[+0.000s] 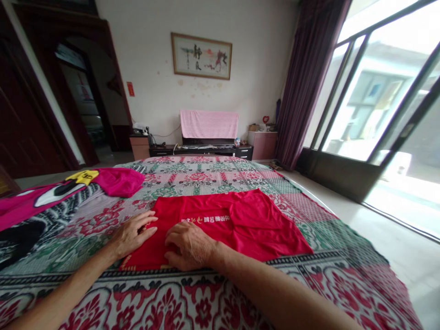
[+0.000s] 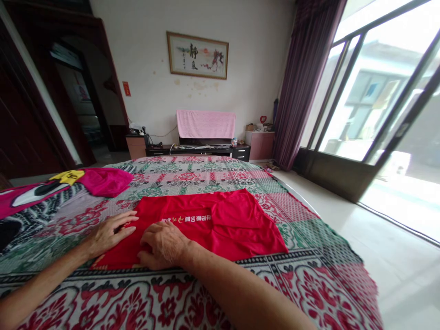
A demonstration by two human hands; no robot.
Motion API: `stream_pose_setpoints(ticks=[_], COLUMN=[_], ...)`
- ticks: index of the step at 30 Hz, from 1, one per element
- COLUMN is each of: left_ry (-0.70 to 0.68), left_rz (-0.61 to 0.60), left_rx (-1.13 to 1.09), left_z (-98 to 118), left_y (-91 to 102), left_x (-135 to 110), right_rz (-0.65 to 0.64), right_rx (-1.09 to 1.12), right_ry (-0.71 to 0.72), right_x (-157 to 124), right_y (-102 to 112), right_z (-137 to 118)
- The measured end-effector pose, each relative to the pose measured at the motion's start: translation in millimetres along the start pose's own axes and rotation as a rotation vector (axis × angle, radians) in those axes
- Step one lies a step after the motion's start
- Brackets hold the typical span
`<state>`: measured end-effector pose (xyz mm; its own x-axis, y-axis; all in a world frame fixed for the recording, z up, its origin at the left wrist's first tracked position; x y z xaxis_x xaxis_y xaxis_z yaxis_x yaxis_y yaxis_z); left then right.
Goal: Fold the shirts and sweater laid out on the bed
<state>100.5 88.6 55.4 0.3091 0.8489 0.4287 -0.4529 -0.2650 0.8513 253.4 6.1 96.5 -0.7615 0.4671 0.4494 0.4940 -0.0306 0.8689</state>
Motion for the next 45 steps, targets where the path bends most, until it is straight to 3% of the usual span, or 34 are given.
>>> stream_pose_setpoints(ticks=[10,21,30,34,38,41,45], left_ry=[-0.032,-0.067,-0.032,0.028,0.102,0.168,0.184], left_rz=[0.015,0.038,0.113,0.238,0.335,0.320,0.220], left_rx=[-0.013,-0.048,-0.073,-0.051,0.008,0.070,0.111], left_z=[-7,-35,3,1,-2,-1,5], left_y=[-4.6,-20.1,5.6,17.7,28.4,32.2,30.9], left_x=[2,7,3,3,-2,-5,-6], right_rz=[0.061,0.035,0.064,0.139,0.251,0.262,0.207], right_rx=[0.067,0.050,0.197,0.259,0.186,0.136,0.107], right_ry=[0.044,0.049,0.047,-0.068,-0.136,-0.213,-0.353], right_x=[-3,-1,-2,2,18,41,77], right_y=[-6,-11,2,15,30,26,2], right_z=[5,7,1,20,43,66,96])
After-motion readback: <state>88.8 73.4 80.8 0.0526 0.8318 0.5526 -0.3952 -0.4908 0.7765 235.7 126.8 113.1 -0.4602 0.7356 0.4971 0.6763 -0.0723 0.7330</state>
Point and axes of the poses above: each hand's wrist, its own x-axis towards the middle knuckle, its own y-axis out of the back of the hand, z = x × y, the point moved 10 cm from there along x, towards the middle knuckle, and after that the axes turned 2 degrees about -y, right-handed, at the moved point
